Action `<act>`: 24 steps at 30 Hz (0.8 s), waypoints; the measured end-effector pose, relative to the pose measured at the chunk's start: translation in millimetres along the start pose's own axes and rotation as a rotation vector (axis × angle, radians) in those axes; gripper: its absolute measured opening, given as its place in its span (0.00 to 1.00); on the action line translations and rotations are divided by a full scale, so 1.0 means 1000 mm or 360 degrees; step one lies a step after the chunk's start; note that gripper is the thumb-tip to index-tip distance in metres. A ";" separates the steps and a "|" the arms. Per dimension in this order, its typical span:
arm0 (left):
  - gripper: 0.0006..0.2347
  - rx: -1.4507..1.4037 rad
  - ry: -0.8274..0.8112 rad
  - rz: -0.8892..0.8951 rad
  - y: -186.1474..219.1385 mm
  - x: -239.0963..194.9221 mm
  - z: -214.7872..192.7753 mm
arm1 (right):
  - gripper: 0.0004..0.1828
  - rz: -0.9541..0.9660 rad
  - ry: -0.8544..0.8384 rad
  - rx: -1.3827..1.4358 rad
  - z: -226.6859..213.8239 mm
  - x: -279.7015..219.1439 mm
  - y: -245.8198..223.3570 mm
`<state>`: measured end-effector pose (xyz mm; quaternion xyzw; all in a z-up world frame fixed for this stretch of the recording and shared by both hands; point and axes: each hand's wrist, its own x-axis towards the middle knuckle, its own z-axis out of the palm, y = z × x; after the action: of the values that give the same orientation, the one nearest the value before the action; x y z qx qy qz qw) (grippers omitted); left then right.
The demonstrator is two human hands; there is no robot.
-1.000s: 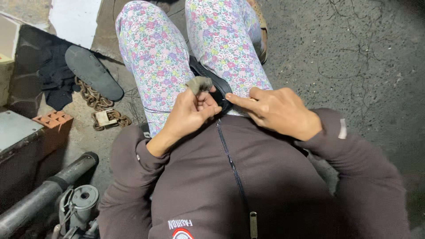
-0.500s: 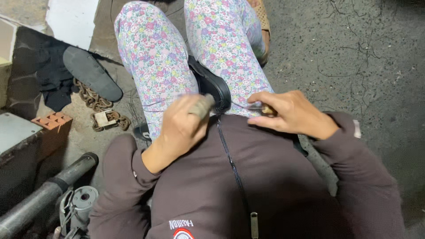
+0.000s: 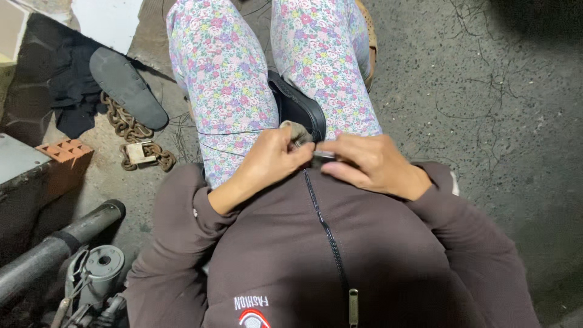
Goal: The person sits on the floor and sews a black shoe using a needle and thread. They repeatedly push the needle through the shoe's sole and pull the thread tight to secure the stitching.
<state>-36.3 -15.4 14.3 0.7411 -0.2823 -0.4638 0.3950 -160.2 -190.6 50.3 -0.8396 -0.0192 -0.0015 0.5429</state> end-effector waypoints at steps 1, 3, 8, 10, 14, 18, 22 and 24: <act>0.07 -0.0228 -0.0065 -0.0089 0.005 -0.002 -0.004 | 0.11 0.0011 -0.0045 -0.0307 -0.007 0.001 -0.006; 0.07 -0.0458 -0.0137 -0.0182 0.011 -0.004 -0.009 | 0.15 0.0028 -0.0091 -0.0611 -0.015 -0.001 -0.012; 0.07 -0.0849 -0.0100 -0.0320 0.014 -0.005 -0.009 | 0.08 0.0175 -0.0192 -0.1221 -0.006 -0.002 -0.009; 0.06 -0.0851 -0.0094 -0.0312 0.014 -0.006 -0.012 | 0.08 0.0242 -0.0228 -0.1034 -0.003 -0.001 -0.001; 0.07 -0.0812 -0.0089 -0.0315 0.006 -0.006 -0.013 | 0.10 0.0476 -0.0157 -0.0044 -0.015 0.000 0.006; 0.08 -0.0857 -0.0097 -0.0320 0.003 -0.007 -0.011 | 0.11 0.0420 -0.0084 -0.0342 -0.021 -0.004 0.005; 0.08 -0.0852 -0.0089 -0.0291 0.001 -0.007 -0.007 | 0.11 0.0444 -0.0339 -0.0750 -0.007 -0.005 0.011; 0.08 -0.0844 -0.0070 -0.0290 -0.003 -0.008 -0.006 | 0.12 0.0477 -0.0414 -0.0697 -0.008 0.002 0.009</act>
<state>-34.4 -5.6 17.0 0.6240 -0.0917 -0.5710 0.5255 -158.2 -201.1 45.4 -0.9234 0.0363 0.1821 0.3358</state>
